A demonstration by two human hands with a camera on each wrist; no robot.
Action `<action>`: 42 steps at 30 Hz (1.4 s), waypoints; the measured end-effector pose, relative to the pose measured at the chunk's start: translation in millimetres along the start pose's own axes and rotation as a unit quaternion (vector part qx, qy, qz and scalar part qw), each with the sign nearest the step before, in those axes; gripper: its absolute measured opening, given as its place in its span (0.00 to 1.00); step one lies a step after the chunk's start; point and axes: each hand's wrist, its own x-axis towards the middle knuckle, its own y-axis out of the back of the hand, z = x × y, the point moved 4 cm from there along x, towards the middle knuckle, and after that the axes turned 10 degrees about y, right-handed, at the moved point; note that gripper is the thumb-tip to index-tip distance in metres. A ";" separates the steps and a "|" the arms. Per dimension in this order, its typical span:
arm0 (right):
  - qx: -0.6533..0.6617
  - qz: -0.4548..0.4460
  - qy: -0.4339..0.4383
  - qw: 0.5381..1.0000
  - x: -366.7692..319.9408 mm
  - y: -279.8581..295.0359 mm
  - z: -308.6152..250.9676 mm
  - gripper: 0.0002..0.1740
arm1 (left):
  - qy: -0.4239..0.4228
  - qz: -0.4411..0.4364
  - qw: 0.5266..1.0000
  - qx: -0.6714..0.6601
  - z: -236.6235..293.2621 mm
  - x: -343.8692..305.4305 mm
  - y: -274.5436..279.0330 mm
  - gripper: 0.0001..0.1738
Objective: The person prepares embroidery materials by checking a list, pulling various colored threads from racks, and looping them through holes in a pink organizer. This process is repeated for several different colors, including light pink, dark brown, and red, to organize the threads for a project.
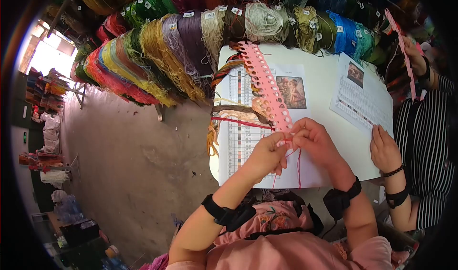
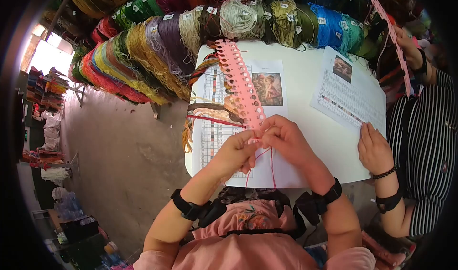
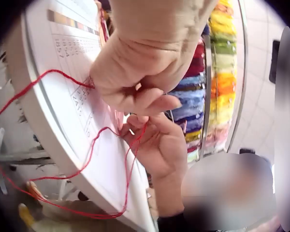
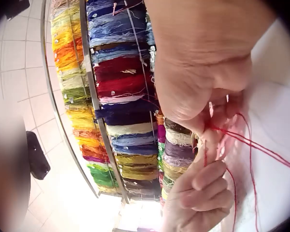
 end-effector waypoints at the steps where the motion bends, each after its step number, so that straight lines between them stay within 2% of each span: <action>1: 0.012 0.002 -0.004 1.000 1.4 -0.1 0.7 0.10 | -0.030 0.047 0.994 0.098 3.1 -0.3 0.8 0.10; 2: -0.107 -0.018 0.032 0.994 2.4 -2.9 -1.8 0.11 | -0.059 0.093 0.975 0.195 6.7 -1.9 -0.2 0.09; 3: -0.225 -0.035 0.067 0.971 3.8 -9.6 -3.0 0.13 | -0.085 0.117 0.967 0.212 11.8 -14.0 11.3 0.08; 4: -0.339 -0.051 0.099 0.934 4.8 -17.4 -4.7 0.14 | -0.073 0.159 0.961 0.212 14.4 -25.5 28.0 0.09; 5: -0.437 -0.076 0.134 0.886 4.9 -25.8 -5.1 0.20 | -0.067 0.165 0.970 0.163 25.9 -47.7 45.0 0.09; 7: -0.490 -0.045 0.162 0.856 3.2 -33.6 -5.0 0.22 | -0.003 0.187 0.980 0.069 45.1 -93.1 87.3 0.10; 8: -0.516 -0.032 0.177 0.838 2.5 -36.0 -6.7 0.23 | -0.064 0.151 0.986 -0.037 53.2 -114.5 118.4 0.08; 9: -0.513 -0.042 0.142 0.845 2.9 -36.1 -5.7 0.25 | -0.118 0.227 0.957 -0.138 61.5 -143.8 158.5 0.07; 10: -0.523 -0.047 0.122 0.842 2.8 -37.2 -5.9 0.25 | -0.167 0.233 0.945 -0.156 74.2 -170.8 193.8 0.08; 11: -0.532 -0.052 0.102 0.839 2.6 -38.7 -6.5 0.26 | -0.199 0.249 0.919 -0.234 79.0 -196.4 240.4 0.07; 13: -0.538 -0.057 0.084 0.837 1.4 -39.5 -6.5 0.27 | -0.253 0.290 0.895 -0.226 64.9 -247.2 369.1 0.09; 14: -0.534 -0.056 0.087 0.839 0.9 -38.5 -3.5 0.27 | -0.226 0.457 0.851 -0.126 60.8 -250.4 362.6 0.10; 15: -0.531 -0.056 0.092 0.841 1.6 -37.8 -2.0 0.27 | -0.189 0.607 0.772 -0.023 53.8 -251.4 351.8 0.12; 16: -0.509 -0.028 0.116 0.852 3.3 -36.0 -4.7 0.27 | -0.145 0.731 0.662 0.081 51.2 -249.9 330.8 0.15; 17: -0.486 0.001 0.139 0.863 4.0 -33.9 -7.0 0.27 | -0.210 0.690 0.639 0.267 46.2 -235.0 308.0 0.23; 18: -0.462 0.030 0.159 0.872 3.6 -33.2 -9.7 0.26 | -0.347 0.600 0.587 0.418 47.3 -208.1 256.5 0.22; 19: -0.532 0.046 0.156 0.831 5.3 -34.7 -13.9 0.28 | -0.253 0.528 0.695 0.417 47.3 -181.3 190.5 0.19; 20: -0.598 0.061 0.151 0.784 9.6 -36.7 -20.0 0.29 | -0.265 0.424 0.682 0.534 31.1 -157.6 156.1 0.18; 21: -0.661 0.074 0.146 0.732 14.2 -38.1 -24.4 0.30 | -0.356 0.260 0.684 0.581 18.2 -132.4 120.3 0.20; 22: -0.664 0.070 0.117 0.735 18.5 -37.9 -24.1 0.31 | -0.384 0.181 0.647 0.633 18.8 -115.5 74.6 0.21; 23: -0.665 0.068 0.089 0.738 23.0 -36.7 -22.9 0.33 | -0.392 0.148 0.653 0.630 16.1 -101.0 48.8 0.22; 24: -0.667 0.068 0.061 0.740 27.6 -35.1 -22.3 0.34 | -0.367 0.153 0.661 0.636 6.4 -84.4 37.7 0.23; 25: -0.659 0.056 0.023 0.749 33.1 -32.2 -21.5 0.35 | -0.362 0.187 0.619 0.671 0.4 -69.6 31.7 0.23; 27: -0.640 0.035 -0.056 0.766 41.0 -22.9 -18.4 0.36 | -0.329 0.228 0.599 0.694 -2.1 -52.6 24.8 0.25; 29: -0.622 0.066 -0.071 0.777 48.8 -12.8 -21.7 0.37 | -0.304 0.246 0.578 0.717 -2.6 -46.3 25.4 0.26; 30: -0.613 0.080 -0.078 0.782 51.1 -8.4 -22.5 0.38 | -0.303 0.244 0.583 0.713 -3.0 -45.1 26.3 0.26; 32: -0.528 0.098 -0.066 0.841 52.0 0.4 -23.9 0.35 | -0.299 0.244 0.592 0.707 -4.0 -43.9 29.4 0.26; 34: -0.413 0.099 -0.067 0.903 54.1 11.1 -26.8 0.34 | -0.333 0.248 0.576 0.704 -3.9 -43.0 30.9 0.25; 37: -0.338 0.107 -0.041 0.934 52.8 22.6 -16.2 0.24 | -0.344 0.248 0.577 0.698 -2.2 -43.4 28.8 0.24; 41: -0.218 0.138 -0.072 0.963 53.7 37.9 9.7 0.16 | -0.342 0.255 0.582 0.693 -2.6 -44.6 30.6 0.25; 42: -0.205 0.148 -0.072 0.965 53.6 40.0 12.8 0.15 | -0.337 0.254 0.595 0.683 -2.3 -45.1 31.2 0.25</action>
